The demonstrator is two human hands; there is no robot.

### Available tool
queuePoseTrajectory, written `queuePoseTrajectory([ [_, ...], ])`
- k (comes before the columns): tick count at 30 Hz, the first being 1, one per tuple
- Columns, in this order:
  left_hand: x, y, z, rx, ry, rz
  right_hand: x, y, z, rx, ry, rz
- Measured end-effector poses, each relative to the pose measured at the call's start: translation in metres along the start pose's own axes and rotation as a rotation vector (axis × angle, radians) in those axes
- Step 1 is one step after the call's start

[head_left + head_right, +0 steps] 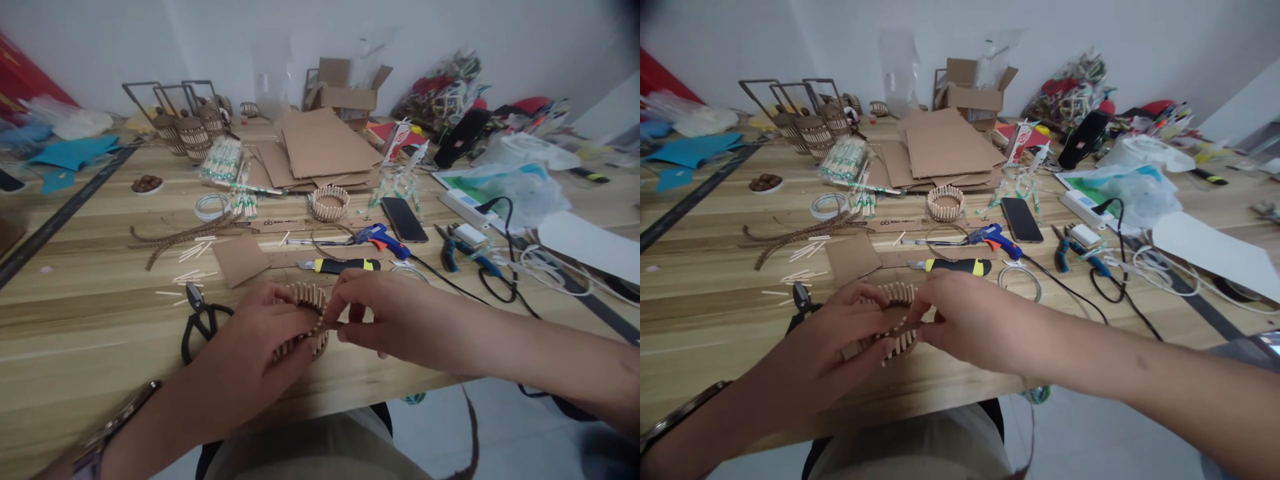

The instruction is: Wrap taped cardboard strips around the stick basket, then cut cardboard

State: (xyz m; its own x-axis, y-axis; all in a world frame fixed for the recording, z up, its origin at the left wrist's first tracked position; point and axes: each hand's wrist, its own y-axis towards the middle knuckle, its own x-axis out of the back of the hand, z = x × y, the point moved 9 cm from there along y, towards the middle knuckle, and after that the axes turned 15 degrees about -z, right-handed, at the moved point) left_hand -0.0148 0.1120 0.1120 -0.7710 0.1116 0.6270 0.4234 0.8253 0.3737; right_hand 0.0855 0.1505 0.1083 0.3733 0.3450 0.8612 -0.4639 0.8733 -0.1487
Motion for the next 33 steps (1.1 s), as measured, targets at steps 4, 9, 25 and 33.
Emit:
queuePoseTrajectory([
  [4,0.001,-0.003,0.005,-0.062,0.069,-0.035,0.000,0.002,-0.009,0.055,0.030,-0.107],
  [9,-0.005,-0.013,0.017,-0.111,0.134,-0.022,-0.015,0.003,-0.016,0.203,-0.007,-0.167],
  [25,-0.014,-0.035,0.046,-0.202,0.473,-0.167,-0.061,0.005,-0.001,0.557,-0.466,-0.117],
  [33,-0.022,-0.039,0.056,-0.129,0.515,-0.105,-0.067,0.004,0.003,0.569,-0.474,-0.200],
])
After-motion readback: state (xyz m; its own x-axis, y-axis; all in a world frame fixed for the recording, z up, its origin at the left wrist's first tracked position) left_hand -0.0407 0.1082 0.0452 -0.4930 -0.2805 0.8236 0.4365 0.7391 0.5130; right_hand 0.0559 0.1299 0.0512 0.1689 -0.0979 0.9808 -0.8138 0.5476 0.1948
